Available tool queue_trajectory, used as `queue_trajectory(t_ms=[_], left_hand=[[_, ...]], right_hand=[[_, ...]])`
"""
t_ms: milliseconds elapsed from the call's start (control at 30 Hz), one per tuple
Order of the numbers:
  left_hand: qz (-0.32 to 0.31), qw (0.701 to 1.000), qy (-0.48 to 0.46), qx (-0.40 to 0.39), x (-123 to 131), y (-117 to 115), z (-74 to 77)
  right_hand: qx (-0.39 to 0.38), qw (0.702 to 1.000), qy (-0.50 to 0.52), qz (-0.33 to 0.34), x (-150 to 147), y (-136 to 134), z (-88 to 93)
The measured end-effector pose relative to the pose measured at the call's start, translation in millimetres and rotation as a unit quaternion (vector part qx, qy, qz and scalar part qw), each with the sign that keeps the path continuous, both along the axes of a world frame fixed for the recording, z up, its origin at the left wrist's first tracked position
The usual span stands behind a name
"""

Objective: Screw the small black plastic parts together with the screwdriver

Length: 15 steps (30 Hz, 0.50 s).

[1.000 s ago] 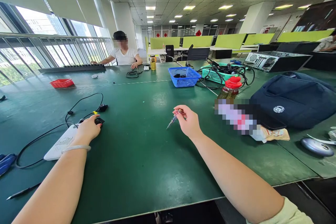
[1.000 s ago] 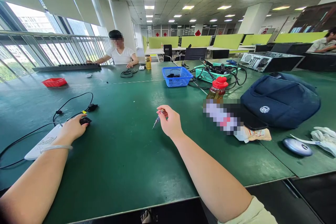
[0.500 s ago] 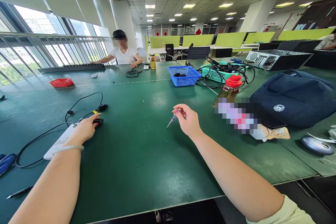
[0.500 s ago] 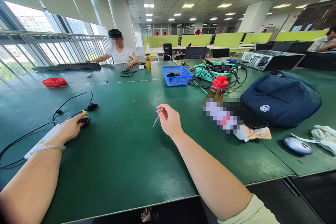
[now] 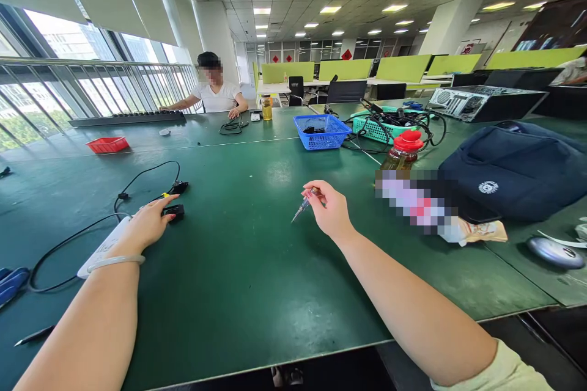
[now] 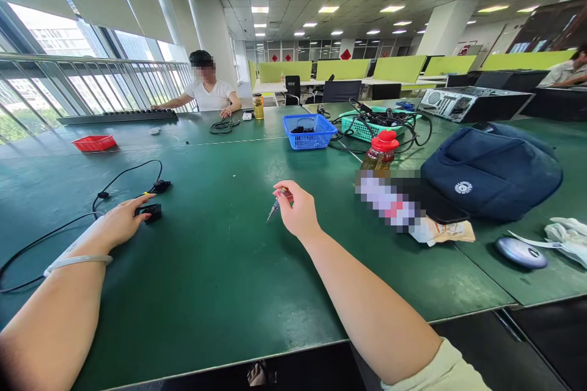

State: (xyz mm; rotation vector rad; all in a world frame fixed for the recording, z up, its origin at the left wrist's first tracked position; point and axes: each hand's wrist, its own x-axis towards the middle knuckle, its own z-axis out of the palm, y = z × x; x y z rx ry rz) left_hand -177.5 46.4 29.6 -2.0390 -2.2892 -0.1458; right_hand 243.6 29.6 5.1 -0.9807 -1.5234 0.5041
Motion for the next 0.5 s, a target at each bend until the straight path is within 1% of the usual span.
queue_trajectory(t_ms=[167,333,400,500], left_hand=[[0.012,0.999,0.026,-0.035,3,0,-0.4],[0.005,0.999,0.02,-0.045,-7,7,-10.7],[-0.005,1.0,0.006,-0.031,-12,11,-16.6],[-0.021,0.999,-0.026,0.012,-19,15,-23.0]], right_hand=[[-0.007,1.0,-0.003,0.002,0,0,-0.6],[-0.008,1.0,-0.005,0.002,0,0,0.5],[-0.006,1.0,-0.002,0.003,-1,0,0.7],[-0.008,1.0,0.001,0.002,-1,0,0.0]])
